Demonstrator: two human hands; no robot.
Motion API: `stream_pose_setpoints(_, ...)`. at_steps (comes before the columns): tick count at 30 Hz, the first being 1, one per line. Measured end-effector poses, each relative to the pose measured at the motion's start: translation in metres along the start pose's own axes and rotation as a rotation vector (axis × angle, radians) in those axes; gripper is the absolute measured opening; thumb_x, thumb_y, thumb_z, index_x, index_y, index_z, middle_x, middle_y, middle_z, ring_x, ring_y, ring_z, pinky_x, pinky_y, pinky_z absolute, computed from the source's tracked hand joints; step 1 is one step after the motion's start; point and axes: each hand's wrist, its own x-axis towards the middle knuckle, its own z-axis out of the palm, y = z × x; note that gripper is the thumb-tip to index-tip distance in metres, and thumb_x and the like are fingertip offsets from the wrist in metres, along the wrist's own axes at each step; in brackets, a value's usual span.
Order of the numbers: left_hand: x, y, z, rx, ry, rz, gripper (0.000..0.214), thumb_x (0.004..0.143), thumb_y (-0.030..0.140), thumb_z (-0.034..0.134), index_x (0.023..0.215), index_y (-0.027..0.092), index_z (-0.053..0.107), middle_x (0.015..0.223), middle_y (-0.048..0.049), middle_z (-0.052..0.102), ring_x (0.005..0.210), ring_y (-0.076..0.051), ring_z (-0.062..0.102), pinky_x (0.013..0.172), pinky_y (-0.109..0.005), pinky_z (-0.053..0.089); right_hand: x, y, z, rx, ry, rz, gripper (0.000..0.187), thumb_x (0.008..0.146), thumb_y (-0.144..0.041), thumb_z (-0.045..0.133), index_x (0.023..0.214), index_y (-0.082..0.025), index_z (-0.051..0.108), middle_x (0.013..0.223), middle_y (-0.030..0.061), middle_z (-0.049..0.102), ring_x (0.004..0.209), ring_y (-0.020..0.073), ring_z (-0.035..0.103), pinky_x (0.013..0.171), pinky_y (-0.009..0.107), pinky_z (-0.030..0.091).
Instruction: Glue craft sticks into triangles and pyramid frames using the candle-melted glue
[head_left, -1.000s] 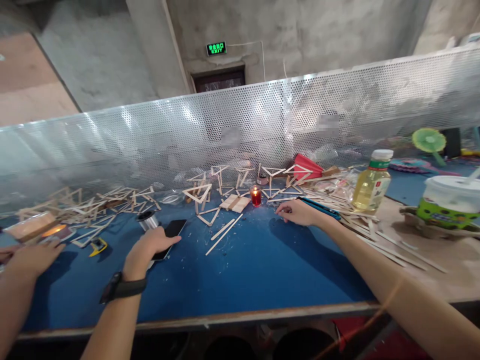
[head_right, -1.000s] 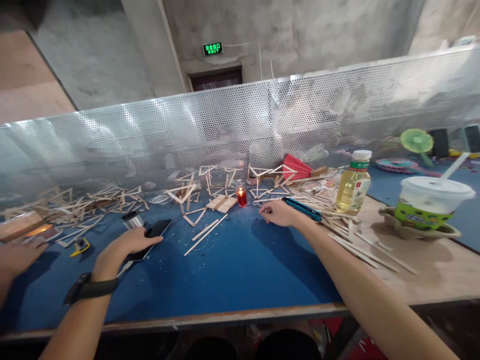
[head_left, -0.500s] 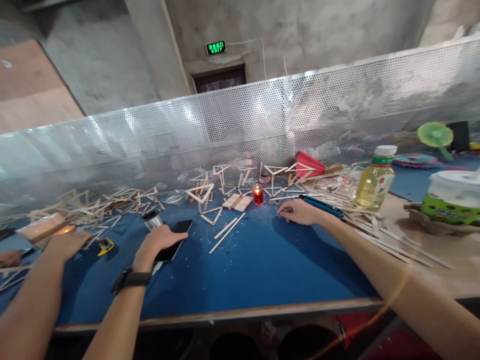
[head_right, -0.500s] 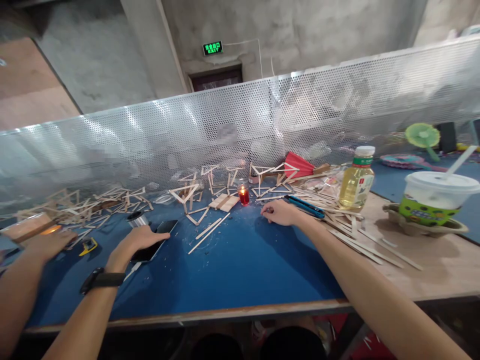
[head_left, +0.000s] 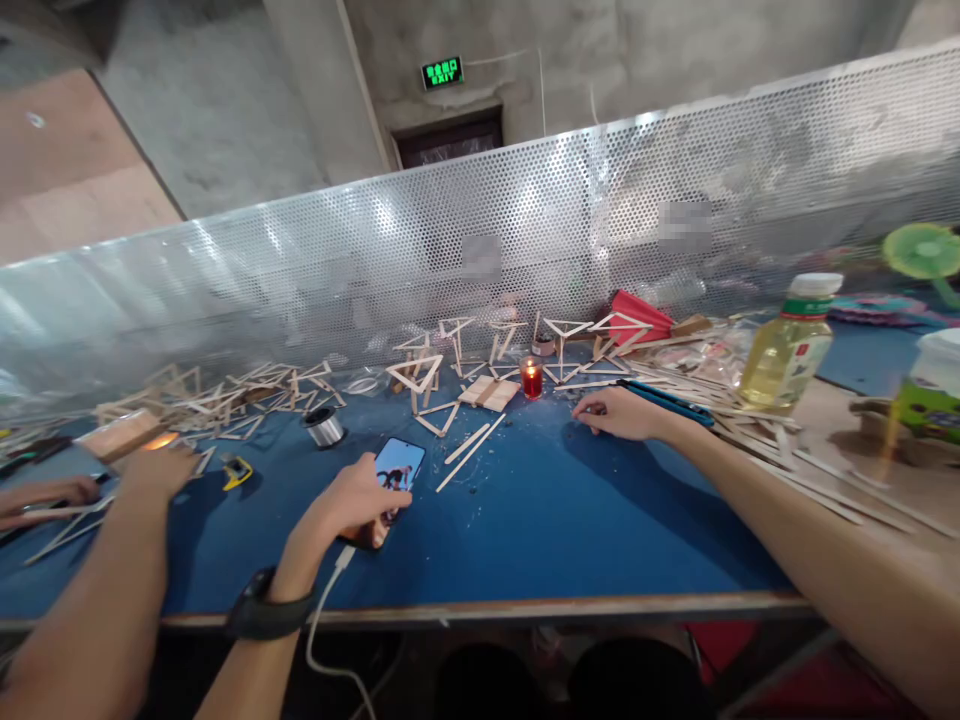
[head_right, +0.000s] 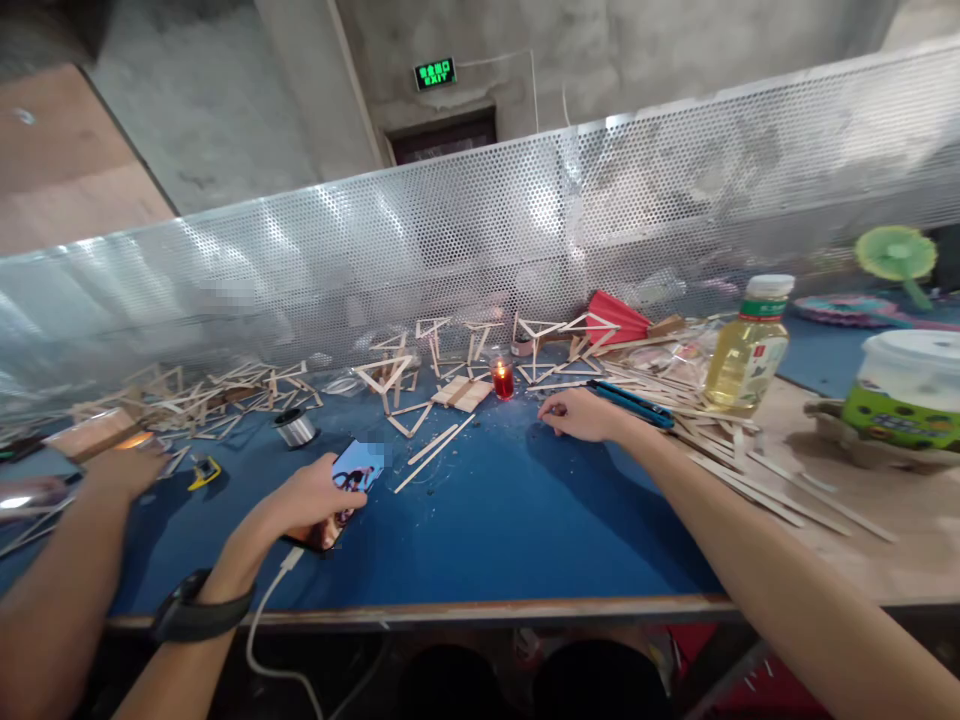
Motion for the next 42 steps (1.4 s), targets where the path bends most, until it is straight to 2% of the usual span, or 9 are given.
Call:
stream_pose_setpoints(3,-0.014,0.010,0.004,0.084,-0.011,-0.055,0.047,0.066,0.039,0.078,0.100,0.018,0.054,0.091,-0.0109,0.072,0.076,-0.027,0.070,0.058,-0.028,0.046,-0.001,-0.012,0.003,0.009,0.020,-0.009,0.035,0.093,-0.037,0.053,0.111,-0.018,0.075,0.078,0.0037,0.078,0.067,0.0184,0.068,0.063,0.027,0.048)
stream_pose_setpoints(7,-0.040,0.018,-0.005,0.057,0.234,-0.023,0.066,0.070,0.038,0.076,0.124,0.015,0.046,0.105,-0.0143,0.071,0.089,-0.029,0.071,0.065,-0.030,0.049,0.000,-0.046,0.018,0.045,0.053,-0.154,0.032,0.094,-0.035,0.052,0.109,-0.020,0.076,0.074,0.0024,0.076,0.064,0.0177,0.068,0.064,0.028,0.048)
stream_pose_setpoints(10,-0.057,0.023,-0.002,0.060,0.374,0.000,0.071,0.070,0.036,0.077,0.129,0.015,0.043,0.112,-0.0162,0.069,0.101,-0.033,0.069,0.074,-0.033,0.051,0.001,-0.074,0.035,0.021,0.028,-0.274,0.031,0.096,-0.034,0.052,0.109,-0.021,0.077,0.078,0.0028,0.077,0.065,0.0171,0.068,0.064,0.028,0.047)
stream_pose_setpoints(14,-0.071,0.022,0.004,-0.017,0.424,-0.029,0.067,0.071,0.035,0.077,0.127,0.017,0.044,0.108,-0.0127,0.069,0.098,-0.031,0.070,0.075,-0.033,0.052,-0.007,-0.105,0.053,-0.115,0.027,-0.395,0.031,0.097,-0.030,0.053,0.115,-0.025,0.077,0.085,0.0027,0.078,0.070,0.0181,0.069,0.066,0.029,0.043)
stream_pose_setpoints(19,-0.075,0.019,0.002,-0.039,0.470,-0.016,0.066,0.070,0.035,0.079,0.125,0.018,0.045,0.106,-0.0114,0.069,0.096,-0.030,0.070,0.074,-0.033,0.053,-0.022,-0.156,0.072,-0.205,-0.040,-0.658,0.056,0.101,-0.025,0.043,0.157,-0.032,0.045,0.110,0.0041,0.079,0.083,0.0196,0.072,0.067,0.030,0.040)
stream_pose_setpoints(24,-0.076,0.018,0.000,-0.076,0.456,0.010,0.065,0.068,0.034,0.079,0.122,0.019,0.047,0.098,-0.0086,0.071,0.089,-0.029,0.072,0.070,-0.032,0.053,-0.010,-0.199,0.091,-0.238,-0.086,-0.766,0.069,0.101,-0.022,0.040,0.166,-0.034,0.021,0.113,0.0035,0.078,0.073,0.0171,0.068,0.056,0.029,0.030)
stream_pose_setpoints(29,-0.077,0.017,-0.002,-0.124,0.453,0.046,0.065,0.066,0.035,0.078,0.120,0.020,0.048,0.094,-0.0068,0.072,0.082,-0.028,0.072,0.067,-0.032,0.053,0.008,-0.216,0.093,-0.283,-0.084,-0.799,0.070,0.101,-0.021,0.036,0.166,-0.036,0.018,0.110,0.0045,0.077,0.070,0.0173,0.065,0.055,0.029,0.027)
stream_pose_setpoints(36,-0.085,0.021,-0.006,-0.264,0.433,0.073,0.066,0.060,0.029,0.079,0.118,0.021,0.048,0.085,-0.0013,0.072,0.072,-0.024,0.072,0.062,-0.030,0.054,0.005,-0.226,0.098,-0.286,-0.092,-0.869,0.069,0.099,-0.021,0.038,0.165,-0.038,0.024,0.105,0.0036,0.077,0.068,0.0185,0.062,0.056,0.029,0.029)
stream_pose_setpoints(42,-0.091,0.014,-0.007,-0.297,0.451,0.071,0.069,0.056,0.024,0.080,0.117,0.020,0.049,0.093,-0.0031,0.074,0.079,-0.024,0.072,0.069,-0.031,0.056,0.012,-0.233,0.110,-0.312,-0.040,-0.917,0.064,0.099,-0.024,0.040,0.162,-0.035,0.035,0.089,0.0039,0.077,0.061,0.0181,0.062,0.056,0.029,0.028)
